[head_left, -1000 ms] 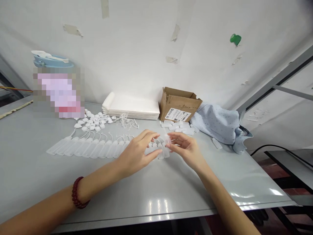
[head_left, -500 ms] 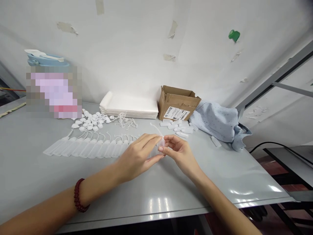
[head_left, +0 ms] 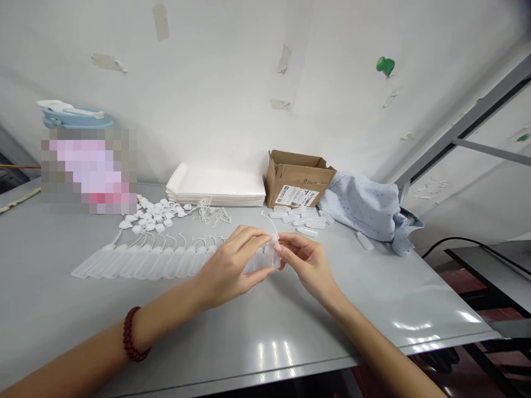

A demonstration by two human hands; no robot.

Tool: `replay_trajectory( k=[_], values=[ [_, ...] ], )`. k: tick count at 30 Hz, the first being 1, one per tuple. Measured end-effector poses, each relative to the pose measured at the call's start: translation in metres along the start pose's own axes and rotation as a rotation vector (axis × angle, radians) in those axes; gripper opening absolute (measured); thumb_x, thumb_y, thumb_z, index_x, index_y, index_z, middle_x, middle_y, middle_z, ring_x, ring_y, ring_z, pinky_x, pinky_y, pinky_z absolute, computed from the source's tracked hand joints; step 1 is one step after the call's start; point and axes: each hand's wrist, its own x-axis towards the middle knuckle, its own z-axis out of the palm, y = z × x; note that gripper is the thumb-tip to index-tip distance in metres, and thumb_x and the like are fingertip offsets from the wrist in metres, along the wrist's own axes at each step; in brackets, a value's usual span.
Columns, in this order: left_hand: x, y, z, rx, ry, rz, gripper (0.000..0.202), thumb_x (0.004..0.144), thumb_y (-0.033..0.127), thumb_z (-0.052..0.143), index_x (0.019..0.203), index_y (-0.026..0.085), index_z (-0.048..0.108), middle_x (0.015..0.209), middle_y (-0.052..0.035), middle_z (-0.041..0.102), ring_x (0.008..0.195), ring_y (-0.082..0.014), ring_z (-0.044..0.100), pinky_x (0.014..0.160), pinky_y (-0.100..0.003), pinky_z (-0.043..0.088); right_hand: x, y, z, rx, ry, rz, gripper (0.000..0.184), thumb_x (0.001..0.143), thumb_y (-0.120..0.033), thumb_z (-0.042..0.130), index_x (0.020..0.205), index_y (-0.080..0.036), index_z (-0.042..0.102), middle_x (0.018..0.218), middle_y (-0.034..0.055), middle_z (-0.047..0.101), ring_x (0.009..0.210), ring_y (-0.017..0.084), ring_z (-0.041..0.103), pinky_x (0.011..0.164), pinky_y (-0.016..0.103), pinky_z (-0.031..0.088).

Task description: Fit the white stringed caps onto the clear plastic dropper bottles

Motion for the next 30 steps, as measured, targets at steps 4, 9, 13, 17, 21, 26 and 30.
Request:
replay_trajectory(
  k=[4,9,13,17,21,26,30],
  values=[
    [0.006,-0.002,0.005,0.004,-0.038,0.031,0.036,0.083,0.020,0.062,0.116,0.016,0.049,0.109,-0.0106,0.059,0.104,-0.0225,0.052,0.089,-0.038,0.047,0.002,-0.004,-0.004,-0.062,0.058,-0.017,0.026,0.070,-0.038,0.073,0.085,-0.017,0.069,0.073,0.0018,0.068,0.056,0.012,0.059,0.053,0.027,0.053],
    [0.025,0.002,0.020,-0.027,-0.102,-0.087,0.040,0.080,0.022,0.065,0.115,0.016,0.049,0.113,-0.0098,0.059,0.105,-0.0238,0.051,0.089,-0.039,0.046,0.010,-0.010,-0.025,-0.152,0.034,-0.005,0.027,0.074,-0.040,0.068,0.082,-0.014,0.070,0.071,0.0029,0.066,0.061,0.012,0.059,0.055,0.026,0.051],
    [0.042,0.006,0.032,-0.016,-0.237,-0.204,0.033,0.077,0.024,0.066,0.108,0.016,0.056,0.110,-0.0096,0.059,0.104,-0.0254,0.051,0.089,-0.041,0.046,0.018,-0.009,-0.045,-0.283,-0.046,0.056,0.025,0.077,-0.038,0.065,0.080,-0.013,0.067,0.064,0.0007,0.062,0.052,0.010,0.056,0.053,0.024,0.048],
    [0.045,0.007,0.041,0.019,-0.320,-0.280,0.027,0.076,0.027,0.065,0.101,0.017,0.060,0.105,-0.0088,0.061,0.105,-0.0263,0.051,0.089,-0.041,0.045,0.023,-0.002,-0.054,-0.360,-0.084,0.166,0.020,0.079,-0.032,0.062,0.073,-0.013,0.063,0.059,-0.0008,0.059,0.050,0.010,0.057,0.053,0.023,0.046],
    [0.040,0.005,0.045,0.123,-0.417,-0.292,0.027,0.078,0.030,0.061,0.101,0.015,0.061,0.103,-0.0099,0.061,0.104,-0.0277,0.050,0.088,-0.041,0.044,0.026,0.007,-0.052,-0.366,-0.143,0.246,0.012,0.077,-0.021,0.060,0.069,-0.013,0.062,0.055,-0.0015,0.058,0.050,0.011,0.059,0.055,0.023,0.047],
    [0.038,0.005,0.047,0.206,-0.495,-0.276,0.024,0.081,0.033,0.058,0.096,0.014,0.062,0.100,-0.0103,0.062,0.102,-0.0285,0.049,0.086,-0.041,0.043,0.028,0.012,-0.051,-0.350,-0.199,0.294,0.008,0.074,-0.013,0.059,0.071,-0.012,0.065,0.054,-0.0007,0.061,0.051,0.012,0.059,0.057,0.025,0.050],
    [0.038,0.007,0.047,0.242,-0.508,-0.271,0.027,0.082,0.036,0.057,0.097,0.014,0.063,0.097,-0.0106,0.063,0.102,-0.0292,0.047,0.086,-0.042,0.042,0.028,0.013,-0.051,-0.371,-0.204,0.307,0.007,0.072,-0.013,0.061,0.073,-0.012,0.067,0.055,-0.0008,0.062,0.051,0.011,0.056,0.054,0.023,0.047]
  ],
)
